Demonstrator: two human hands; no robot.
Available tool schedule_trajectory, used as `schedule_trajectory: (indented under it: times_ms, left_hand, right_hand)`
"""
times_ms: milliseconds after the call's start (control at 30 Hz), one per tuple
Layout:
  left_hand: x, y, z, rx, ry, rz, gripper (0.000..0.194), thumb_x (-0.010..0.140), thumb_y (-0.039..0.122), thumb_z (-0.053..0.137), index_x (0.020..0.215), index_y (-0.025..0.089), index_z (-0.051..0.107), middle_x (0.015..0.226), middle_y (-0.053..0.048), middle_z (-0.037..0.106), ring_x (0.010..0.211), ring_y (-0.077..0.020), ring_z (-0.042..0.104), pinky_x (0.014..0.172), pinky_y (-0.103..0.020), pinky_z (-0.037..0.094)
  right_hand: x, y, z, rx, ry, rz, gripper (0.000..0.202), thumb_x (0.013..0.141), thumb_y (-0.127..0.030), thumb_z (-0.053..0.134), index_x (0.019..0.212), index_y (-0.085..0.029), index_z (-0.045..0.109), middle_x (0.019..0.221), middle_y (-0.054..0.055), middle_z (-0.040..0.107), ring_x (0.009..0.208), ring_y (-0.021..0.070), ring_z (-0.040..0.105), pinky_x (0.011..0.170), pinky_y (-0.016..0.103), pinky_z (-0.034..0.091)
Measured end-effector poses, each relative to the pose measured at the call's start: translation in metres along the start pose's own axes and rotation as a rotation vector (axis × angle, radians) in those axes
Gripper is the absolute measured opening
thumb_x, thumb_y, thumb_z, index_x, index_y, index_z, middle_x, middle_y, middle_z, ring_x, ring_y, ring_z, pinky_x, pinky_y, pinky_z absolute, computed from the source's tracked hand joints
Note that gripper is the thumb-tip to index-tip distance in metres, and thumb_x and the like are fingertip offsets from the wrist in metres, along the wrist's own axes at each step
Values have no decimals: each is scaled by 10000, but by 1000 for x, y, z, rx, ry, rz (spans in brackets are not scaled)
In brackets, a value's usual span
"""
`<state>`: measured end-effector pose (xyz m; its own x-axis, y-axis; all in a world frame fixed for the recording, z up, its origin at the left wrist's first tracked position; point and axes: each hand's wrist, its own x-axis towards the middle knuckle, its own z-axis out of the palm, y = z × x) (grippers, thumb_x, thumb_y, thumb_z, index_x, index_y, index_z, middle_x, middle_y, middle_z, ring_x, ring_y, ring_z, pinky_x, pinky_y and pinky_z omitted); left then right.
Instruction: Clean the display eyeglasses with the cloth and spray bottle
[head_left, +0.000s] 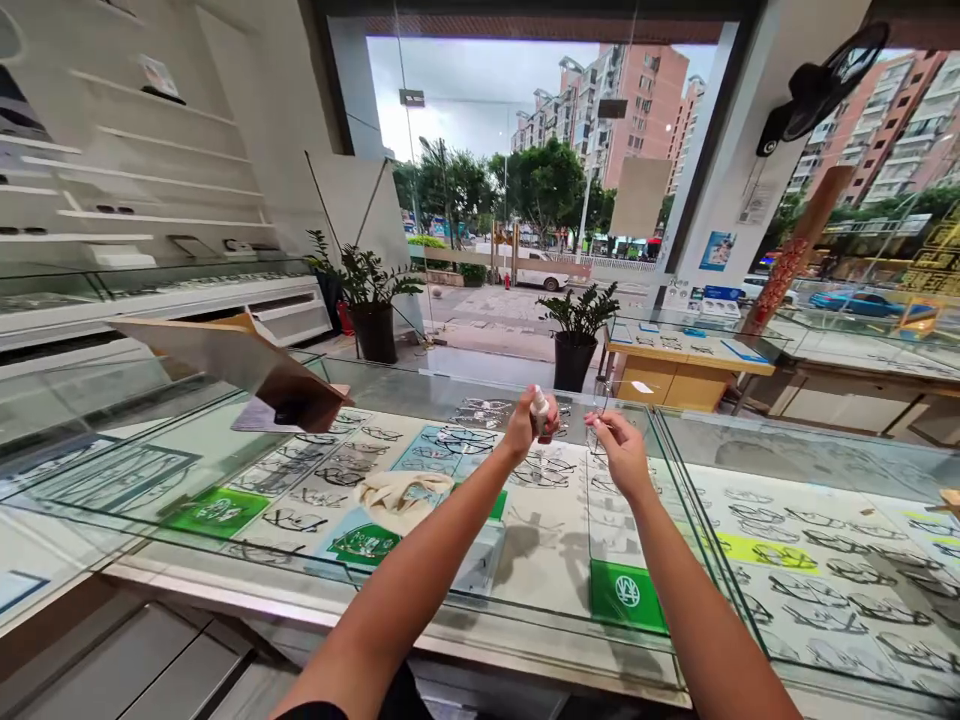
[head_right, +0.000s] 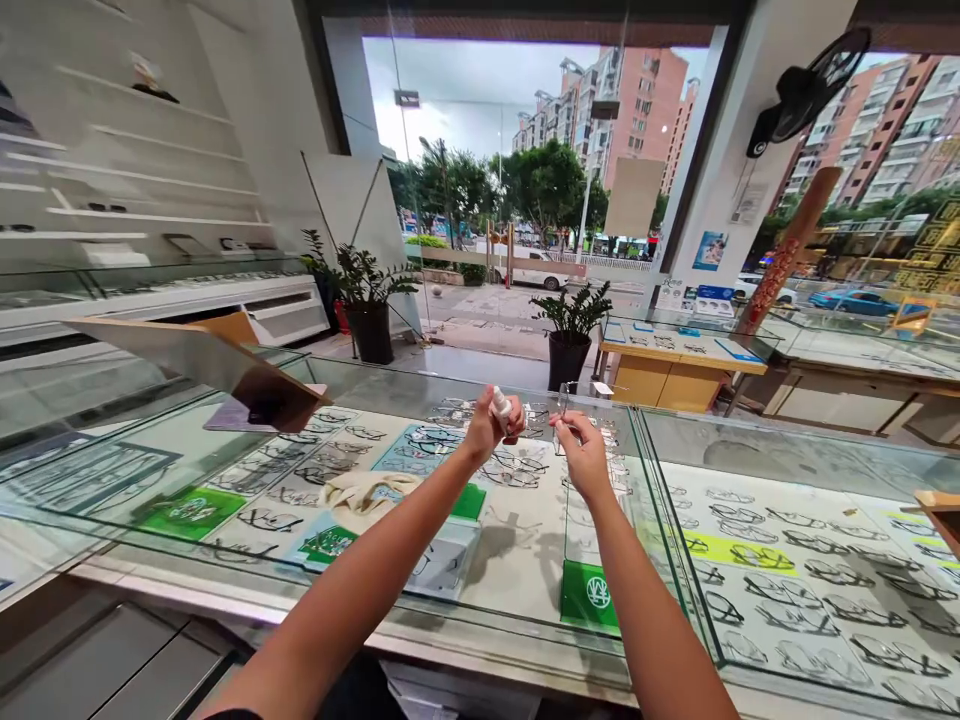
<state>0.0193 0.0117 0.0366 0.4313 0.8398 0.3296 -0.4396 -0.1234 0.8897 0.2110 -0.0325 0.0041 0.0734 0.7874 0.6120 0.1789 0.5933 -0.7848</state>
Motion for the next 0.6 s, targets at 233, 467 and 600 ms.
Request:
schedule_trajectory:
  times_ms: [233, 467, 600]
  left_hand:
    - [-3, -20, -16, -46, -27, -141, 760, 805, 936, 312, 561, 225, 423, 503, 21, 321, 461, -118, 289, 434, -255, 188]
    - [-3, -39, -22, 437, 105, 39, 687, 839, 823, 475, 549, 201, 501, 517, 6, 410, 504, -115, 357, 494, -278, 253]
    - [-4, -42, -21, 534, 82, 87, 684, 893, 800, 437, 569, 199, 476, 562, 0, 442, 558, -129, 397, 550, -295, 293]
  right_hand:
    - [-11, 8, 14, 50, -131, 129, 301, 983, -515, 628, 949, -241, 750, 1040, 80, 729, 1057, 257, 667, 961, 396, 504]
    - [-17, 0, 23, 181, -180, 238, 310, 948, -554, 674, 938, -255, 754, 1042, 60, 746, 1069, 268, 648, 974, 415, 481]
    - [-18, -2, 25, 217, -214, 253, 293, 950, -534, 682, 901, -252, 745, 1002, 46, 751, 1060, 257, 650, 960, 399, 473]
